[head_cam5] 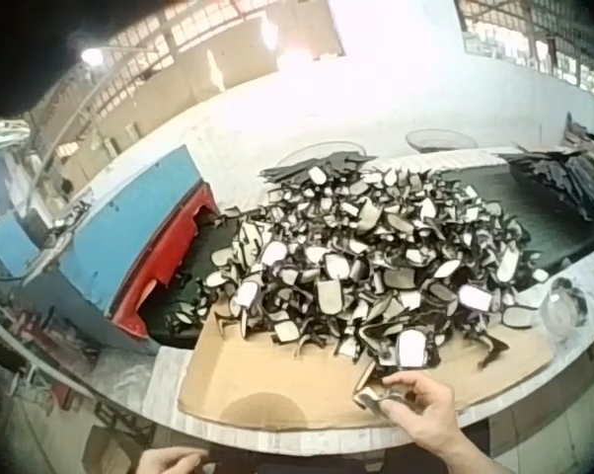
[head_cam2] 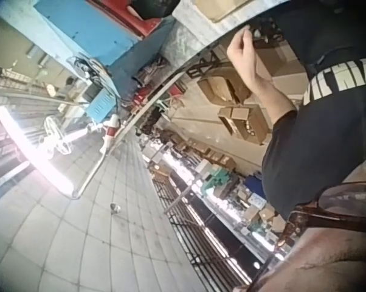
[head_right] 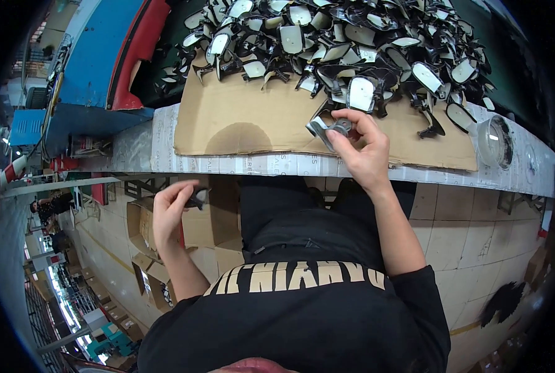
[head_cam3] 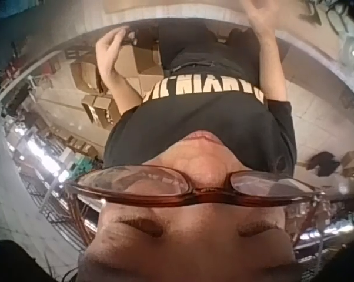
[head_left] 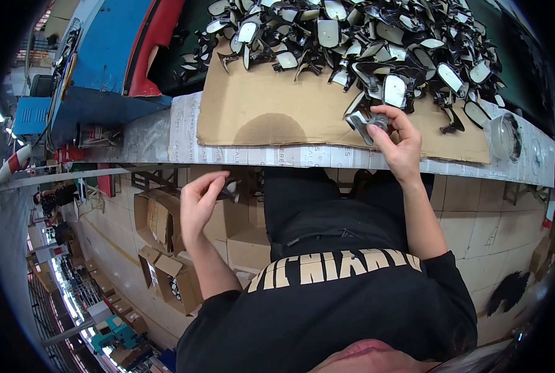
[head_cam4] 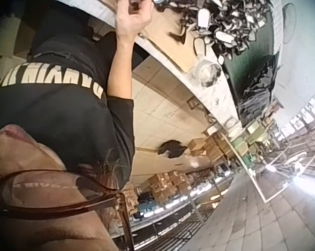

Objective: Inspecting and manually assembling plastic shoe components at a factory workbench.

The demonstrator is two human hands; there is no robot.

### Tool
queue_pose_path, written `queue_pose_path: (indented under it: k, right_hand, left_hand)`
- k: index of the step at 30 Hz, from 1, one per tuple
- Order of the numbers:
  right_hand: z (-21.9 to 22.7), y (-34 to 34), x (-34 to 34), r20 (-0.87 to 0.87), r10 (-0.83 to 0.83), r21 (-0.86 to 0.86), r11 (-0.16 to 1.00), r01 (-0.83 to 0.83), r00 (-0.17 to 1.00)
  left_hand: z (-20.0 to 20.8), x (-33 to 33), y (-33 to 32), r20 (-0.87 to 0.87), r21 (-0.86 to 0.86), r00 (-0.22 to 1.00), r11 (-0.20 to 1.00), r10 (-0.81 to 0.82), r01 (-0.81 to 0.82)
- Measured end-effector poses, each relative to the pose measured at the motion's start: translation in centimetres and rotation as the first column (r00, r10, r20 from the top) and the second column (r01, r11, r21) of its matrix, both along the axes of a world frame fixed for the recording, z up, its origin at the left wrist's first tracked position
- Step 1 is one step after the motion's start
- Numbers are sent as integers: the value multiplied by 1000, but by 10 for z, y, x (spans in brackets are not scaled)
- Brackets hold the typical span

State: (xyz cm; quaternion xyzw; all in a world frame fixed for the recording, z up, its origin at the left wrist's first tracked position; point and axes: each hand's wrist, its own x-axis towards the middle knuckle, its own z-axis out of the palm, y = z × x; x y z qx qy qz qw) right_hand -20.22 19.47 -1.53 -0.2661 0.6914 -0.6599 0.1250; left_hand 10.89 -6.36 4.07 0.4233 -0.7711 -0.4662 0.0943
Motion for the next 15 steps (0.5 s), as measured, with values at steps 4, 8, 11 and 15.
queue_pose_path:
  k: [4,8,11,15]
  right_hand:
    - [-14,13,-13,206,156,-112,984,-135,966]
    - [-11,22,-22,328,298,-187,951,-248,896]
    - [-19,30,-29,360,323,-198,943,-267,875]
    - [-19,32,-29,382,328,-219,940,-260,864]
  left_hand:
    - [13,-19,1,209,-188,976,977,-57,97]
    - [7,-94,17,-39,-264,968,937,-246,228]
    - [-16,-164,37,-322,28,896,943,-305,331]
    - [-63,-242,67,-446,-211,767,887,-461,411]
